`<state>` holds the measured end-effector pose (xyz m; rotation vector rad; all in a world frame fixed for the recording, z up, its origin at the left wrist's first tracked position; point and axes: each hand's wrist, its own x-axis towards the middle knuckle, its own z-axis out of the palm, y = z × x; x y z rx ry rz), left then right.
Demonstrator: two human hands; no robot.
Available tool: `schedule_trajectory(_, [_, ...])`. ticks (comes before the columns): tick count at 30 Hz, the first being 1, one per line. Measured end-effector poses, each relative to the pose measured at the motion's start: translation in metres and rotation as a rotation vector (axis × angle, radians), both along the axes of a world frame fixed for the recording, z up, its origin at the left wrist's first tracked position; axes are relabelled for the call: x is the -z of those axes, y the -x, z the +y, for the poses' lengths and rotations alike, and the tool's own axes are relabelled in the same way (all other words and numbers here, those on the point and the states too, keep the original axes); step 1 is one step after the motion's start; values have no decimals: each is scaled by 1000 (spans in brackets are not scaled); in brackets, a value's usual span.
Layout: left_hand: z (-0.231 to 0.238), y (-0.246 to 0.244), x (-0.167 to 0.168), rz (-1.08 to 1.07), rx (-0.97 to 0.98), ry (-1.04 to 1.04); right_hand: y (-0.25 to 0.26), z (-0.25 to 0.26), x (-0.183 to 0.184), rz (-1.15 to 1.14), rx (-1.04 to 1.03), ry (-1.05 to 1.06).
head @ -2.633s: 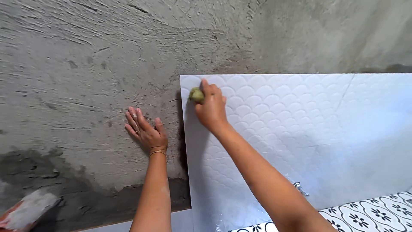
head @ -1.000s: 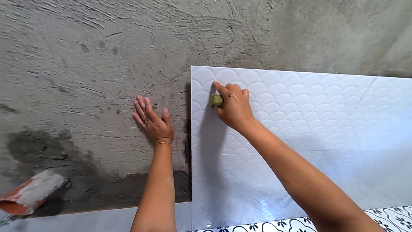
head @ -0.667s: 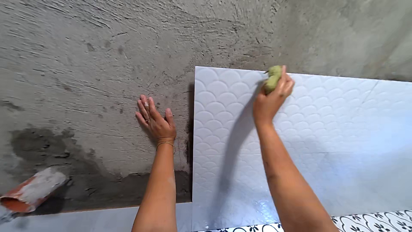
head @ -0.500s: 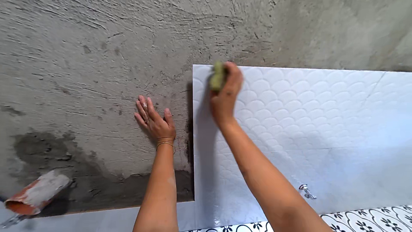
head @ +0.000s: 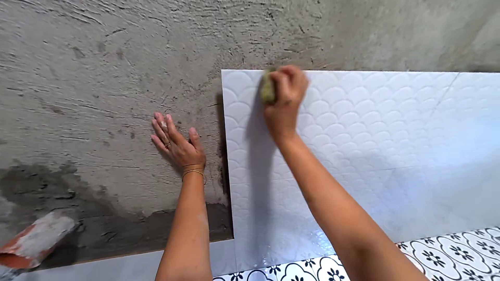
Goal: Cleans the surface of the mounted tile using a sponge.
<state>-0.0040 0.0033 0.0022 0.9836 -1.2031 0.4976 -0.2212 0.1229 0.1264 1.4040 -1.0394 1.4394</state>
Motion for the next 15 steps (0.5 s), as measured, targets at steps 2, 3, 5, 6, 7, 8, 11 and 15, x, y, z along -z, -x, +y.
schedule_trajectory(2, [0,-1,0,5,-4,15,-32,-7,15,183,-48,-43])
schedule_trajectory(3, [-1,0,0,4,-3,20,-40,-8,24,275,-67,-63])
schedule_trajectory(5, [-3,0,1,0,1,34,-34,-7,34,377,-77,-79])
schedule_trajectory(6, [-4,0,1,1,3,41,-23,-4,32,374,-60,-83])
schedule_trajectory(7, [-5,0,1,4,5,44,-9,0,25,332,-35,-81])
schedule_trajectory(8, [-5,1,1,6,4,44,5,5,17,257,-6,-84])
schedule_trajectory(11, [0,2,1,1,6,13,30,15,-5,5,35,-58])
schedule_trajectory(15, [0,2,2,4,9,10,0,8,18,174,-35,-95])
